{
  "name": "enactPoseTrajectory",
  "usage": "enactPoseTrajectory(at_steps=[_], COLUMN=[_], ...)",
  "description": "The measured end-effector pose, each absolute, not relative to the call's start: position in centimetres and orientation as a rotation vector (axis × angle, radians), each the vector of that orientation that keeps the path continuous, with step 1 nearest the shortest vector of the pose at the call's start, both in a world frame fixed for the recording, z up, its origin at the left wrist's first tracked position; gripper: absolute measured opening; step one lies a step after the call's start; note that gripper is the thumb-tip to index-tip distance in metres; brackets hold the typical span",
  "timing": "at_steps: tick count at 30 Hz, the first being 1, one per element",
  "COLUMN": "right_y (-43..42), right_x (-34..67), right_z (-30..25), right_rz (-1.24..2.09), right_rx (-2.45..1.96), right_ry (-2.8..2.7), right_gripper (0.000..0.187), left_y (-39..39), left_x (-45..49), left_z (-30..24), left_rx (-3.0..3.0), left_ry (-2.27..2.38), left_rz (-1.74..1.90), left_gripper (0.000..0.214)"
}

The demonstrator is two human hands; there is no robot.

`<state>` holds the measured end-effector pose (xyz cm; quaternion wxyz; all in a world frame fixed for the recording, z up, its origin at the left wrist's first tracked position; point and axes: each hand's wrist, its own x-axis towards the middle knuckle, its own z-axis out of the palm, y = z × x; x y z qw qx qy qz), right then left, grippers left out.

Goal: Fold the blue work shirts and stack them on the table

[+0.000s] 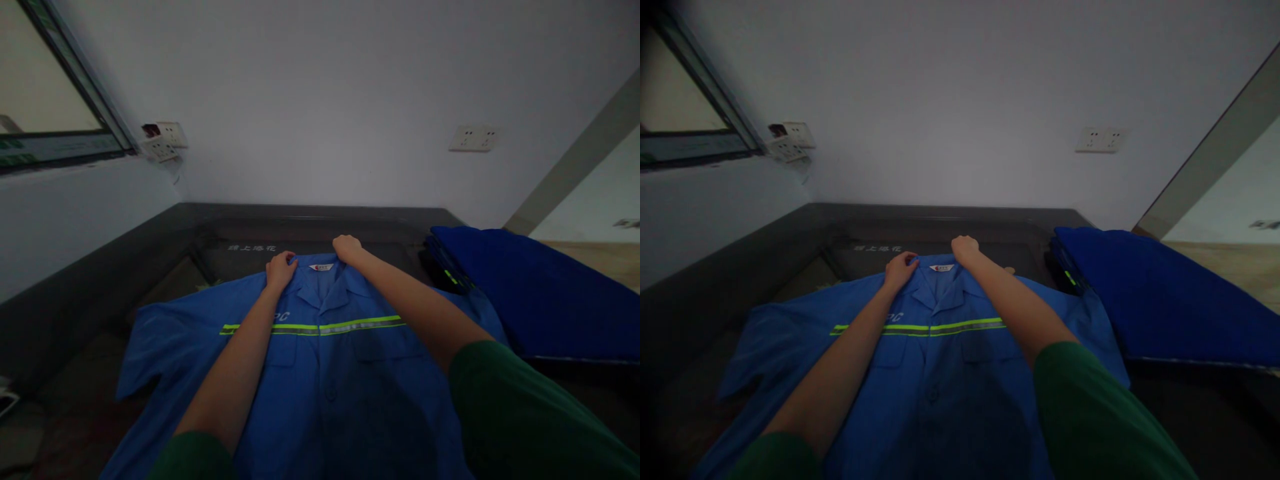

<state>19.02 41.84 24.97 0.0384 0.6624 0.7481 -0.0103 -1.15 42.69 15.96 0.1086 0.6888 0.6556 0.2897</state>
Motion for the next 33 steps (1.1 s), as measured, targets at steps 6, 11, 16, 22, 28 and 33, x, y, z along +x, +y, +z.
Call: enactPoseTrajectory(at_steps=[6, 11, 16, 22, 28, 33], right_y=[41.9, 41.2, 40.9, 41.6, 42.5, 42.4], right_x=[19.5, 19.3, 19.0, 18.4, 18.4, 18.8], right_z=[24.4, 24.5, 25.0, 25.1, 24.8, 25.1], right_rz=[-0.066, -0.054, -0.015, -0.031, -0.075, -0.03], right_rx=[2.045, 2.12, 2.116, 2.032, 1.984, 2.058], right_ry=[2.242, 2.199, 2.232, 2.234, 2.207, 2.201], right_gripper=[0.034, 0.033, 0.035, 0.034, 0.031, 0.035], left_y=[42.7, 42.6, 42.7, 43.0, 43.6, 43.6], left_x=[-1.2, -1.1, -1.2, -1.2, -1.4, -1.4], left_z=[16.0, 16.1, 16.0, 15.6, 15.3, 15.3], left_rx=[2.028, 2.019, 2.02, 1.987, 1.978, 1.961], left_ry=[1.919, 1.918, 1.905, 1.84, 1.691, 1.655], left_rz=[0.849, 0.861, 0.888, 1.016, 1.21, 1.26], left_gripper=[0.025, 0.024, 0.023, 0.022, 0.02, 0.019])
